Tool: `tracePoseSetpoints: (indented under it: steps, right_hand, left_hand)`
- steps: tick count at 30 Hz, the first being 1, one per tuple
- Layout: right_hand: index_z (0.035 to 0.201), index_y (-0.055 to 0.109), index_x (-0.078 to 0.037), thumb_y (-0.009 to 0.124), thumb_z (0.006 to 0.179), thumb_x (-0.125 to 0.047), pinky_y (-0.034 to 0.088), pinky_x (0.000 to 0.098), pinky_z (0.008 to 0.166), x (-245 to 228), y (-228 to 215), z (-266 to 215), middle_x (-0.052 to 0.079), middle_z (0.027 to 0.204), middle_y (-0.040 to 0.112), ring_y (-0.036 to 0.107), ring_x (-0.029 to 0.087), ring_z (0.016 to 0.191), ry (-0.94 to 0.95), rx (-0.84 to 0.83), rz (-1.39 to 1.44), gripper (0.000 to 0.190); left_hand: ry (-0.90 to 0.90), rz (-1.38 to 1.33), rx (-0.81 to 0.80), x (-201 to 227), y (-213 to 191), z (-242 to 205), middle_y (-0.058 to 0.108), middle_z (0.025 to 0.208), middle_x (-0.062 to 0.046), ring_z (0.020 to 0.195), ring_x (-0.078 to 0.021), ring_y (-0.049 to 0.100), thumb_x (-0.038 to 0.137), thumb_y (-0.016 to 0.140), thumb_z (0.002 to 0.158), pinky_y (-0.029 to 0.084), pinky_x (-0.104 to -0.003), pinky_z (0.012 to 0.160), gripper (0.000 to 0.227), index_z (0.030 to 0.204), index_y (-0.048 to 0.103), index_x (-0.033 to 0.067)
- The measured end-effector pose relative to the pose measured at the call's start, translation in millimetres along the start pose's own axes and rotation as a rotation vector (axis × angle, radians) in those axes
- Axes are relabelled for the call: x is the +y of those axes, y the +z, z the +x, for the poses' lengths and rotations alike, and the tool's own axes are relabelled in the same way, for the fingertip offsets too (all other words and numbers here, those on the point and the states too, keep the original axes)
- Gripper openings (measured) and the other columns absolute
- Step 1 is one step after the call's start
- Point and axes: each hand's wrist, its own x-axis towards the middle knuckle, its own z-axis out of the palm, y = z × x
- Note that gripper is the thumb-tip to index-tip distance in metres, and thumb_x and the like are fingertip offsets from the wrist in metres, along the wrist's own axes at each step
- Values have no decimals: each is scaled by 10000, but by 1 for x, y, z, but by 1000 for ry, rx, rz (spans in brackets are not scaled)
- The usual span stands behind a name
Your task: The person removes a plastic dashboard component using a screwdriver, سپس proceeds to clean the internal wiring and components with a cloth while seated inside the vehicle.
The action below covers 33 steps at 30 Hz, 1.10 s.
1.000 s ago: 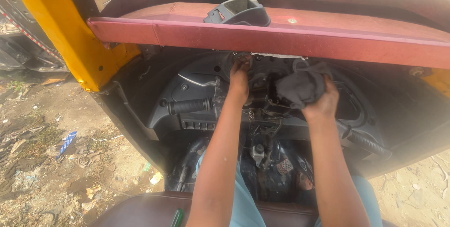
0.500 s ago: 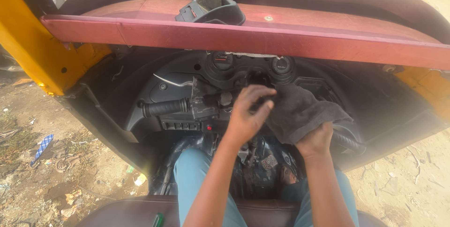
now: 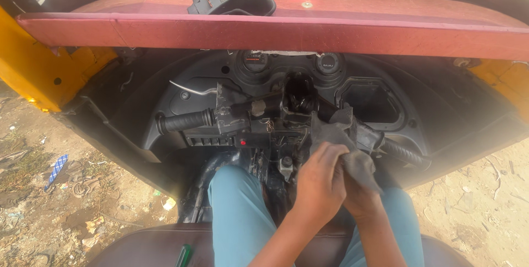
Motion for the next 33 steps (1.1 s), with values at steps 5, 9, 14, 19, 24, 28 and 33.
tracePoseSetpoints:
  steps: [5,9,14,19,24,28,33]
  right_hand:
    - [1189,648,-36,615,922,-223,514,353,907,-22,19,0,63,1151,716,655,121,1103,402,-244,349,327]
    - [1205,624,-39,584,950,-247,521,352,879,-28,56,-5,77,1149,695,653,134,1078,572,-117,471,331]
    - [1223,621,-24,572,967,-256,528,347,848,-16,96,-33,97,1149,692,659,153,1051,715,-109,664,348]
    - [1241,617,-9,560,985,-265,536,342,817,4,110,-22,118,1150,688,665,172,1025,775,-144,744,366]
    - [1259,614,6,548,1002,-274,543,338,787,37,124,32,138,1150,685,672,191,999,799,-187,732,385]
    - [1273,611,18,538,1016,-281,548,334,762,64,140,56,154,1150,683,677,207,978,843,-203,711,400]
    - [1291,607,33,526,1034,-290,556,329,732,104,173,24,174,1150,679,683,226,951,865,-139,919,420]
  left_hand:
    - [-81,-10,49,-4,-5,0,698,1011,-140,915,-355,714,-36,563,937,573,-404,754,196,1098,657,23]
    - [-168,-52,-17,-8,4,-17,724,996,-135,787,-327,740,-3,585,945,594,-400,681,190,1114,670,14]
    - [-30,142,-28,-21,18,-40,721,989,-165,783,-353,714,20,642,904,578,-418,671,230,1130,673,-13]
    - [-29,175,-118,-40,15,-50,711,930,-159,776,-348,710,46,658,892,561,-423,662,215,1098,684,-11]
    - [-42,139,-185,-49,-1,-41,717,950,-149,797,-347,715,47,641,865,577,-428,705,199,1053,697,13]
    - [-30,114,-130,-47,-26,-10,722,1018,-182,854,-358,705,48,661,762,556,-424,743,336,1090,683,-18]
    - [13,272,161,-67,-61,41,709,1073,-157,975,-316,685,-4,610,794,508,-391,862,329,1118,669,-4]
